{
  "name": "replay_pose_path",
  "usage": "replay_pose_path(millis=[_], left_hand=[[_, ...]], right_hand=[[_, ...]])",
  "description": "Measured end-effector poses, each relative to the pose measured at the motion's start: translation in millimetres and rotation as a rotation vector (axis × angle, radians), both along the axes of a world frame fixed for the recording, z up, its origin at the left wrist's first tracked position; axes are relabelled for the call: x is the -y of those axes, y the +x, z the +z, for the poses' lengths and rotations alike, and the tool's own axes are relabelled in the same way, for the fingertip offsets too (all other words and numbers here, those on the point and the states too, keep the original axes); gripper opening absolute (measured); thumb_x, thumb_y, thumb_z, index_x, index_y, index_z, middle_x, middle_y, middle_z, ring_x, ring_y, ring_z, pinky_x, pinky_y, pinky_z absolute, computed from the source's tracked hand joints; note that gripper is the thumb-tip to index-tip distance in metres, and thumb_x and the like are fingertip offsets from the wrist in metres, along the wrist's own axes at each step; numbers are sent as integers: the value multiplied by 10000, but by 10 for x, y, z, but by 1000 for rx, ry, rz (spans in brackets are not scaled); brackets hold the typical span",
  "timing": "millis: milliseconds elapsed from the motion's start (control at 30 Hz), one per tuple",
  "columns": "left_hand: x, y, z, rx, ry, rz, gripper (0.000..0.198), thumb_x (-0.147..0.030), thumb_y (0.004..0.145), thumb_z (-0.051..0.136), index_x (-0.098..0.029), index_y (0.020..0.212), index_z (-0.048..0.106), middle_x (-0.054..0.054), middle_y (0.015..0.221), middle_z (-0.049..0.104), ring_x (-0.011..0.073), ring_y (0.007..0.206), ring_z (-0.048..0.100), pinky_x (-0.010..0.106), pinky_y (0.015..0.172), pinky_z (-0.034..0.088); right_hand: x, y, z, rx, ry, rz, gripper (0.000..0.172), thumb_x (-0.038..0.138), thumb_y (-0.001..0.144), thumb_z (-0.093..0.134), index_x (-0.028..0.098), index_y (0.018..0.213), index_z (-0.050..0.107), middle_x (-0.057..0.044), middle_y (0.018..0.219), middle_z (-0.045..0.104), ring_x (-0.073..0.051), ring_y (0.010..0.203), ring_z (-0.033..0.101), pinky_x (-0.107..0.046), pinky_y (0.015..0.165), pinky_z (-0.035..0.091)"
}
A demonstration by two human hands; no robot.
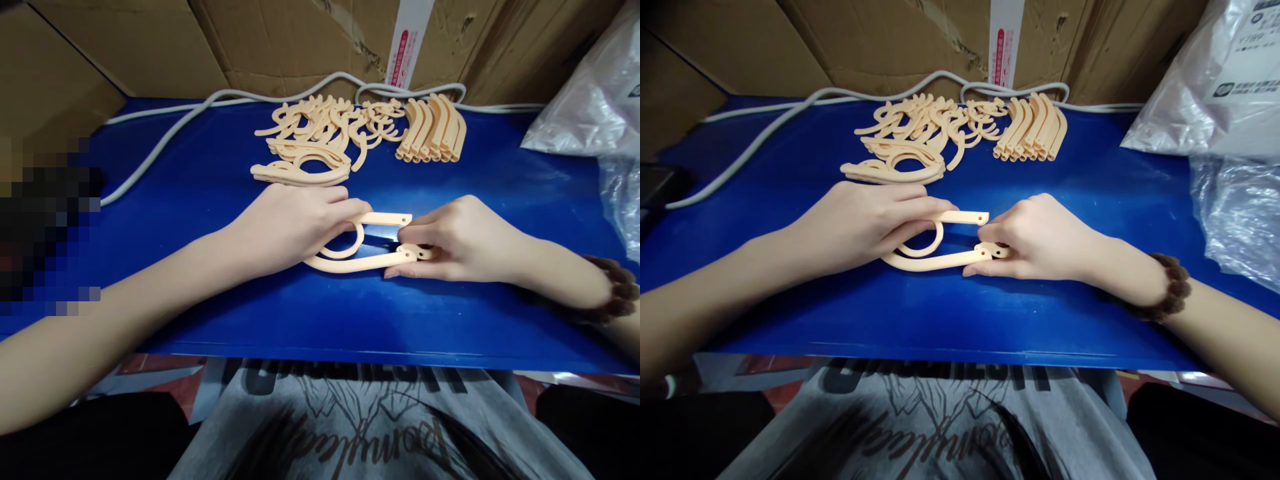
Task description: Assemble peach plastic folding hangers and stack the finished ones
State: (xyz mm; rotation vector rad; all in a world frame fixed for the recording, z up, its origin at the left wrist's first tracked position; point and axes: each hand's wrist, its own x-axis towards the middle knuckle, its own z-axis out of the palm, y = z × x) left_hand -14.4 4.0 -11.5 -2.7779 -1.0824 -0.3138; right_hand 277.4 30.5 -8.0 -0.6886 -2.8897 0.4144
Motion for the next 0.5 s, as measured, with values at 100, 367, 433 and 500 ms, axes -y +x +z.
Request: replay_pose_path(millis=[100,367,433,500], left_hand=[[-8,-23,-20,63,30,-22,360,-282,1247,478,-226,1360,815,28,1025,825,216,963,797,296,652,415],[-18,-39,-15,56,14,64,387,-320,1243,470,-252,1420,806,58,1188,881,247,1092,849,293,707,479],[-10,-34,-3,54,-5,74,398,-320,1239,461,-263,1425,808,60,1200,881,246,1117,847,290,727,506],[-2,-28,2,52,-18,78,408,-327,1235,455,-268,1424,812,63,1194,881,246,1124,845,290,742,527]], right_hand=[[7,9,5,1,-7,1,738,836,1140,420,238,709,471,30,575,470,-129,540,382,-351,611,205],[32,8,-1,19,-11,-10,751,842,1131,442,229,698,490,33,583,483,-120,531,392,-348,595,203],[33,6,2,16,-20,-12,755,847,1126,449,227,699,505,32,586,488,-120,532,393,-345,593,203],[27,4,7,7,-28,-16,758,850,1125,448,226,698,507,35,581,487,-118,528,391,-342,591,207]])
